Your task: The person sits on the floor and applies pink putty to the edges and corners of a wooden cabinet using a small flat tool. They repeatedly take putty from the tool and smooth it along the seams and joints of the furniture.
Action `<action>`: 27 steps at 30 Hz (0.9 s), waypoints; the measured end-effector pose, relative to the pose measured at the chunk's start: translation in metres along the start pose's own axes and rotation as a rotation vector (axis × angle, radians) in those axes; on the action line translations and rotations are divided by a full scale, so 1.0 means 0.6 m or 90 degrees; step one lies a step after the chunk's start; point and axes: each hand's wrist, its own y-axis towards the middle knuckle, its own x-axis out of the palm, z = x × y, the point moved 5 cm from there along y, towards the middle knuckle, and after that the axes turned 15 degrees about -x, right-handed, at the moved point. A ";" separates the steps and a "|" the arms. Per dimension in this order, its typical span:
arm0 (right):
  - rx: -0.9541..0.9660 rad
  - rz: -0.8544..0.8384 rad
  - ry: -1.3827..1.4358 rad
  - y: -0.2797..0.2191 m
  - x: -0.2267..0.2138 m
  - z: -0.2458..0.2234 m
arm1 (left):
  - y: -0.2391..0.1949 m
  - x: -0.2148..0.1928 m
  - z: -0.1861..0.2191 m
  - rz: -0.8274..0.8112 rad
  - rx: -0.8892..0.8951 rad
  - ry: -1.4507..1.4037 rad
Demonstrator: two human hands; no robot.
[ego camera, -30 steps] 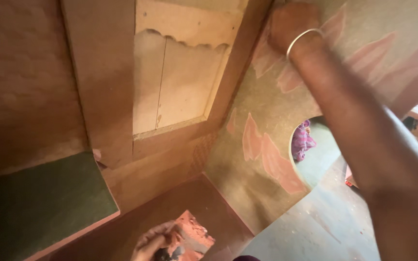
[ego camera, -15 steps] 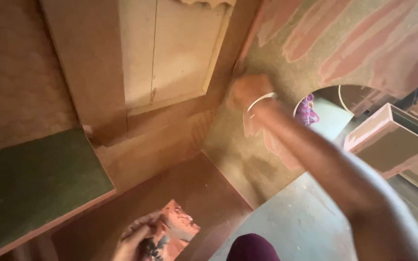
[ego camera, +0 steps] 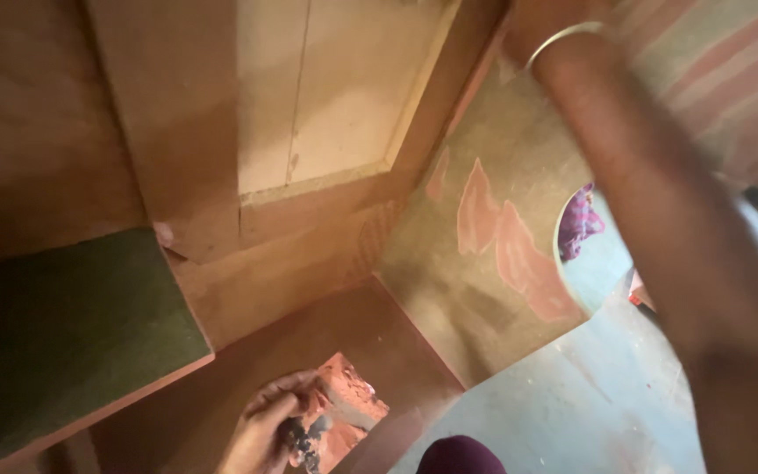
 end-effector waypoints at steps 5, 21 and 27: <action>-0.042 -0.128 0.067 -0.108 0.214 -0.215 | -0.018 -0.038 -0.019 0.029 -0.033 -0.057; -0.440 -0.190 1.216 -0.461 -0.136 -0.482 | -0.107 0.146 0.050 -0.119 -0.081 -0.086; -0.369 -0.513 1.440 -0.514 -0.155 -0.510 | -0.120 0.182 0.050 -0.252 -0.050 -0.034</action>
